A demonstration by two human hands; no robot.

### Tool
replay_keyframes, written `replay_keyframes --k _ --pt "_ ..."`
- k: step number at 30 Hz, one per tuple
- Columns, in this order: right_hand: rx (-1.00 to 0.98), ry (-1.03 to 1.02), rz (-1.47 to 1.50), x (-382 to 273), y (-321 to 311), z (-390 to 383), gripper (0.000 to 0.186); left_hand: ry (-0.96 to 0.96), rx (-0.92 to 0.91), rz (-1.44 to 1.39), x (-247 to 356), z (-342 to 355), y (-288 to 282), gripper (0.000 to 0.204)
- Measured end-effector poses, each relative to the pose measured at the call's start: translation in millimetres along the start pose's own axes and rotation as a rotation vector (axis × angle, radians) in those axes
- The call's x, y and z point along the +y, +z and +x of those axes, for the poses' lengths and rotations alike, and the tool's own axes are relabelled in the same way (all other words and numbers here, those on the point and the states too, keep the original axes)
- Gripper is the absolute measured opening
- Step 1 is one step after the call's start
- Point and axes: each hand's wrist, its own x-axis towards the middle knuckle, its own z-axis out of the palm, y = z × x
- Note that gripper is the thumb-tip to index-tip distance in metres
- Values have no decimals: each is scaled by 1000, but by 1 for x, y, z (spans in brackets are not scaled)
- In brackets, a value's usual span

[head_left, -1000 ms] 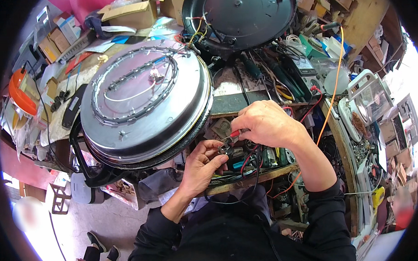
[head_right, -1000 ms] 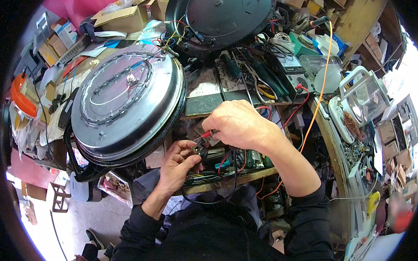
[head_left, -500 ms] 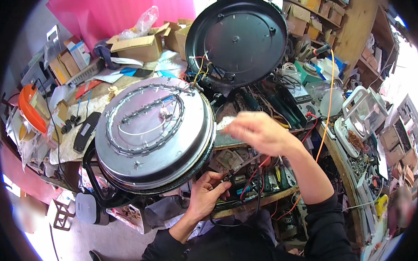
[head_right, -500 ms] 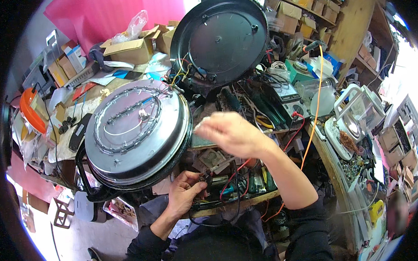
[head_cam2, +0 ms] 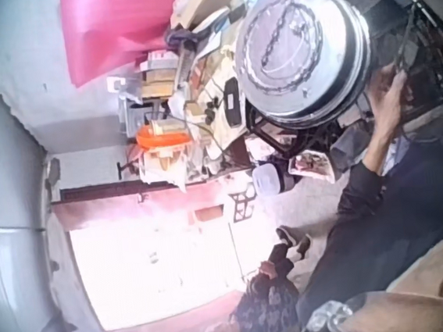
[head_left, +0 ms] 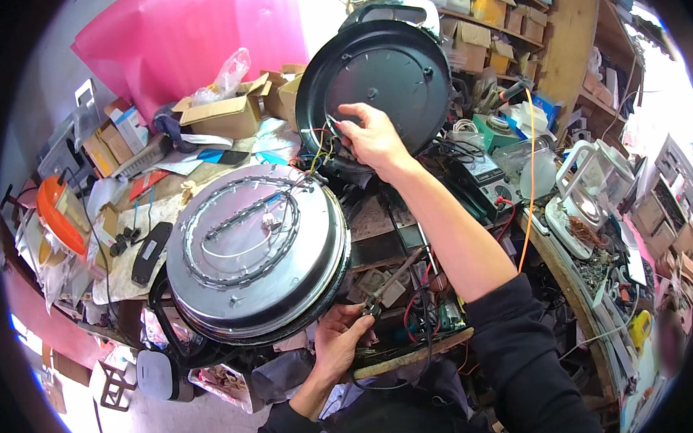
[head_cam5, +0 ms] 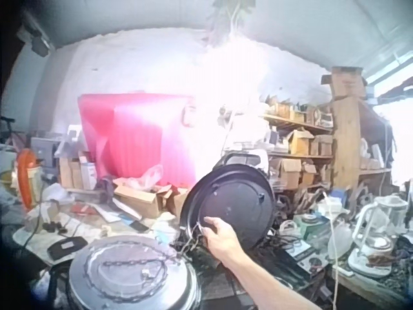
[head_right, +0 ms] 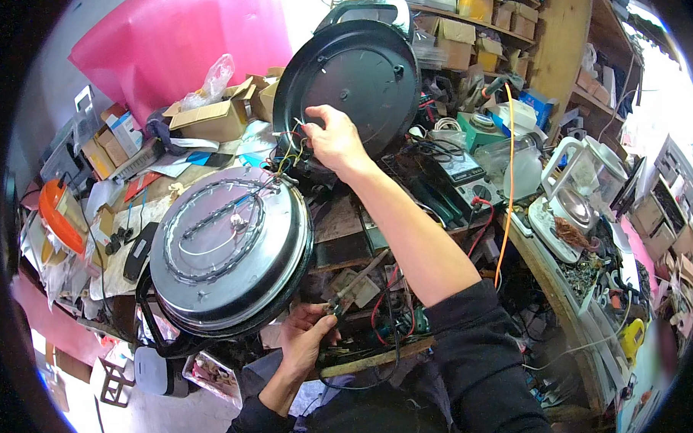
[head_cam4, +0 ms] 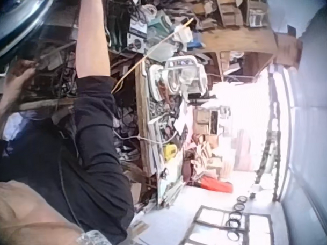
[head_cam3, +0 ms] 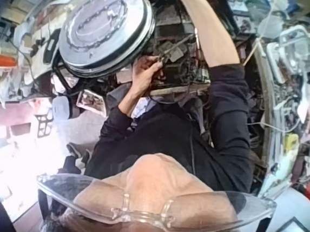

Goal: The person repairs a circular electronic device by connecting wires, using pliers to strip insulation, and testing connections with a multimeter. They then reassemble the device by placing the cover back on.

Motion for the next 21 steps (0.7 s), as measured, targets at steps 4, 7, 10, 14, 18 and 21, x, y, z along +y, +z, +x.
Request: replay_keyframes --k 4,7,10,14,18,21 --pt "60 -149 -40 29 9 23 25 -3 18 -31 -7 4 -3 21" --pt "113 -239 -157 28 19 24 22 9 70 3 -4 0 -5 22" --pt "155 -228 -122 25 16 20 21 29 56 14 -6 4 -4 23" --pt "166 -178 -18 19 18 17 22 46 77 21 -4 3 -2 23" --pt "171 -263 -108 13 18 10 34 32 69 -1 -3 0 -6 24" --pt "150 -247 -215 16 6 10 38 -13 37 -26 -3 2 -1 24"
